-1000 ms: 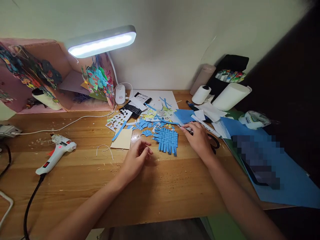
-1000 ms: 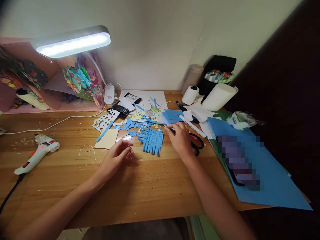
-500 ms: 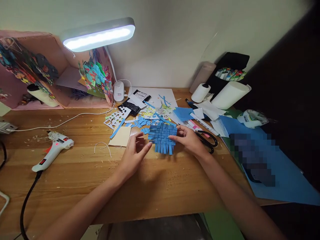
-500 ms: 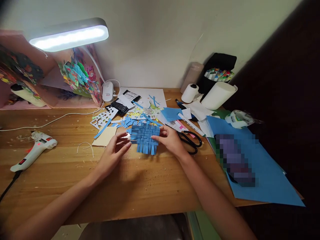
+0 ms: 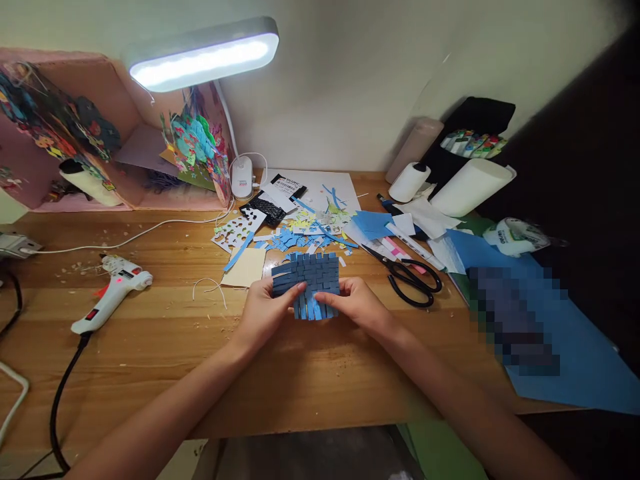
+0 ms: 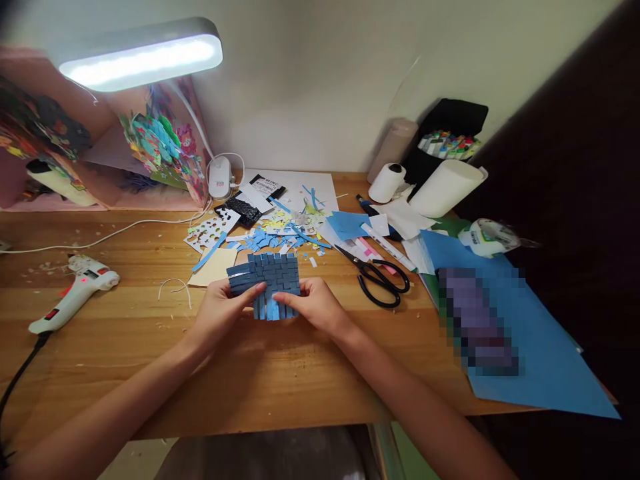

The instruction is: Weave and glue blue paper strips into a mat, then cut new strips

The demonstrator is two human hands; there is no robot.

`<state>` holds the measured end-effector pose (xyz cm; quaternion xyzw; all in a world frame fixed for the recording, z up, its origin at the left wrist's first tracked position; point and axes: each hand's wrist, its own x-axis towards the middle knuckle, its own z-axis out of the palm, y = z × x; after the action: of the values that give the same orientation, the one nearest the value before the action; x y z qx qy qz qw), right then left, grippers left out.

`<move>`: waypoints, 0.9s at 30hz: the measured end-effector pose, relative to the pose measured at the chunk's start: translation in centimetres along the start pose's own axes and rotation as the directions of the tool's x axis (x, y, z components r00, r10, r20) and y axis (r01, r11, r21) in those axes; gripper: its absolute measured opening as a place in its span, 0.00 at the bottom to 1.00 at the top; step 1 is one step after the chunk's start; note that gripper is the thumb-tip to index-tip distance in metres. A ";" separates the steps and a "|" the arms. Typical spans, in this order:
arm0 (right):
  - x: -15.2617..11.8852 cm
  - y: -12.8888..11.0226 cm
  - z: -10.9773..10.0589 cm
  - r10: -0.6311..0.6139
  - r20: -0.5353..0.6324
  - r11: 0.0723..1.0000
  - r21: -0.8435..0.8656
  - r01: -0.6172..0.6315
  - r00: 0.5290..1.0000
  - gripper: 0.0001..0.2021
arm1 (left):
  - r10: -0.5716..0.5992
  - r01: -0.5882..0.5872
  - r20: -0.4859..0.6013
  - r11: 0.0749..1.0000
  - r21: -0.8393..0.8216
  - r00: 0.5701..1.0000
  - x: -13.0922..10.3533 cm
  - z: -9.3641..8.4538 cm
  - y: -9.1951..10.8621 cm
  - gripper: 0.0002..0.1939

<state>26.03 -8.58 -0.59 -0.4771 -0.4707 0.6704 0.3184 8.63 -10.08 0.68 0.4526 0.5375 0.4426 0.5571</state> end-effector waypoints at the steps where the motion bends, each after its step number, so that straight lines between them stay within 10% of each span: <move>1: 0.1 0.1 -0.1 0.000 0.021 1.000 0.012 0.000 1.000 0.15 | 0.010 -0.010 -0.005 1.000 0.011 1.000 0.0 0.0 0.0 0.15; 27: -0.1 -0.4 -0.9 0.123 0.137 0.991 -0.065 -0.115 0.983 0.13 | 0.061 -0.056 -0.084 0.997 0.054 0.995 0.6 -0.3 0.2 0.16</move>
<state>26.89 -8.23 -0.29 -0.4649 -0.4815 0.7065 0.2302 8.31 -9.49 0.71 0.4630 0.5585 0.4637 0.5086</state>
